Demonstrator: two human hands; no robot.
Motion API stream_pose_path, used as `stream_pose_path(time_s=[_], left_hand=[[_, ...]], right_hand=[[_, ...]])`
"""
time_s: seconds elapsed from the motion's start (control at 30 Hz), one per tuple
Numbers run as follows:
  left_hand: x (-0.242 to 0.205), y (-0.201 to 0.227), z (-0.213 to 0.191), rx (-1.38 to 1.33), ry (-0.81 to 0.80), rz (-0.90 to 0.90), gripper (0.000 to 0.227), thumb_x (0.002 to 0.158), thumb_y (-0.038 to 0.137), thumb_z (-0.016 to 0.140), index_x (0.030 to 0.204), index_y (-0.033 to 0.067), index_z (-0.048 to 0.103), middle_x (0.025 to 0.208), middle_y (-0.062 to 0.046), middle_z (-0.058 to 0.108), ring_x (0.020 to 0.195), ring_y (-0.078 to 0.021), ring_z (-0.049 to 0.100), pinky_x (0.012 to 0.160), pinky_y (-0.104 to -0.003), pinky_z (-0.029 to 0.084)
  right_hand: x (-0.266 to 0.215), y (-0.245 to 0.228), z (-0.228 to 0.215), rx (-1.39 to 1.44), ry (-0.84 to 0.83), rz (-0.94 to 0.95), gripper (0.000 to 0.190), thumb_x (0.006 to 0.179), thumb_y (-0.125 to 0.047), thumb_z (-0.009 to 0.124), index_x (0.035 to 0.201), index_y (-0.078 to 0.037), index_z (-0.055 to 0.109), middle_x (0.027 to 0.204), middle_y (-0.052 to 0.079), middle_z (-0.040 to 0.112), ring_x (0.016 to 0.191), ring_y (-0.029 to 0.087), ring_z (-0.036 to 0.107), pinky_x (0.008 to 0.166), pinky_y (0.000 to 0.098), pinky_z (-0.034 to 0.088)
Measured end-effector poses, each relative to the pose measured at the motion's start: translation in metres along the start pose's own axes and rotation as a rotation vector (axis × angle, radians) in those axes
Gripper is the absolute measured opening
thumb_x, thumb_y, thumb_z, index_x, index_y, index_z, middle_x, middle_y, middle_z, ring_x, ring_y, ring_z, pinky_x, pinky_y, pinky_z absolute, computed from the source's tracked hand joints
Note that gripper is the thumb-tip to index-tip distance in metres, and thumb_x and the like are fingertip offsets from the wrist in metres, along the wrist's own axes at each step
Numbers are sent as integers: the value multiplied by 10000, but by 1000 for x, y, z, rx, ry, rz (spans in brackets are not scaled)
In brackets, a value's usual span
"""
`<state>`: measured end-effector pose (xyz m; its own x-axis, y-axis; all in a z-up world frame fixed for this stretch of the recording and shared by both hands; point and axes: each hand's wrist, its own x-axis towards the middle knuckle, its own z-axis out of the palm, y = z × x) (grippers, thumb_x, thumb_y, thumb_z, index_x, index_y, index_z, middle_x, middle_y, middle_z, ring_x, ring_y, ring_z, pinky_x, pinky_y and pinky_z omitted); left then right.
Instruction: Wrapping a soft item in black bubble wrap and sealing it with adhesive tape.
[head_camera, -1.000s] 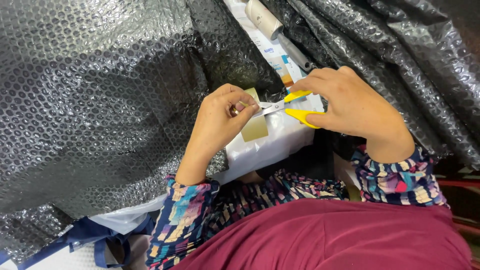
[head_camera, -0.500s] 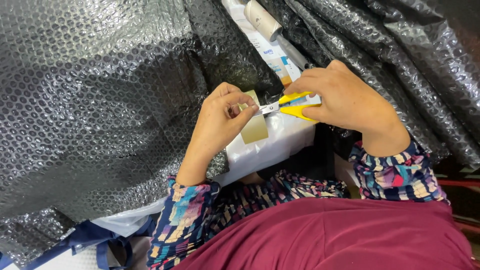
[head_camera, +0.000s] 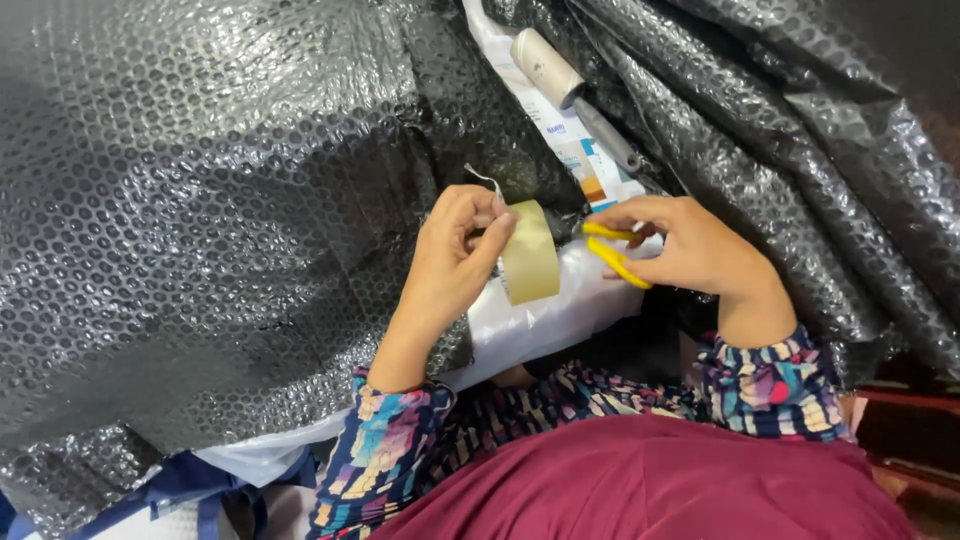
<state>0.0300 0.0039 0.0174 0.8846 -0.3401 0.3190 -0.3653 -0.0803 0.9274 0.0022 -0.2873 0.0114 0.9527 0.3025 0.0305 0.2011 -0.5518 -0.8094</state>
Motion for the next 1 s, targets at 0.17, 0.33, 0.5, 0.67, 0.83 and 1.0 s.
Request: stream_pose_path(time_s=[0.17,0.33,0.5,0.67,0.83,1.0], left_hand=[[0,-6,0,20,36,2,133,983,138,647,1007,8,661,942,-84,579,854,-186,705,656,-297,599],[-3,2,-1,87,68,47,156,958,164,697,1015,19,687,881,-79,628,814,-182,705,627,-286,598],[-7,-2,-5,145,132,80,139,915,159,744,943,41,675,780,-63,608,727,-183,664,589,-282,576],[-7,22,-6,304,150,183,126,898,114,753,901,47,647,756,-78,642,697,-229,693,568,-302,580],[-7,33,-12,525,178,323,189,913,126,760,875,93,578,746,-40,654,659,-205,693,558,-289,574],[-3,36,-24,609,202,414,277,887,114,791,831,104,519,761,-4,677,630,-190,661,559,-278,554]], right_hand=[[21,30,12,-231,245,77,421,758,-234,874,1132,-86,754,962,98,725,935,262,691,820,373,542],[55,62,16,-332,265,338,656,660,-361,935,1174,-55,664,881,66,715,860,261,716,776,395,557],[47,0,1,-248,129,157,447,737,-88,855,1117,61,674,953,267,703,867,418,718,769,450,587],[46,-49,35,-24,198,-404,480,842,-118,809,1277,4,647,1174,177,667,930,290,702,775,374,587],[54,-80,46,99,177,-572,292,861,-57,789,1150,-53,746,967,70,759,809,212,736,766,308,599],[72,-80,40,107,97,-590,113,886,1,734,966,-67,776,830,83,749,703,205,716,689,329,584]])
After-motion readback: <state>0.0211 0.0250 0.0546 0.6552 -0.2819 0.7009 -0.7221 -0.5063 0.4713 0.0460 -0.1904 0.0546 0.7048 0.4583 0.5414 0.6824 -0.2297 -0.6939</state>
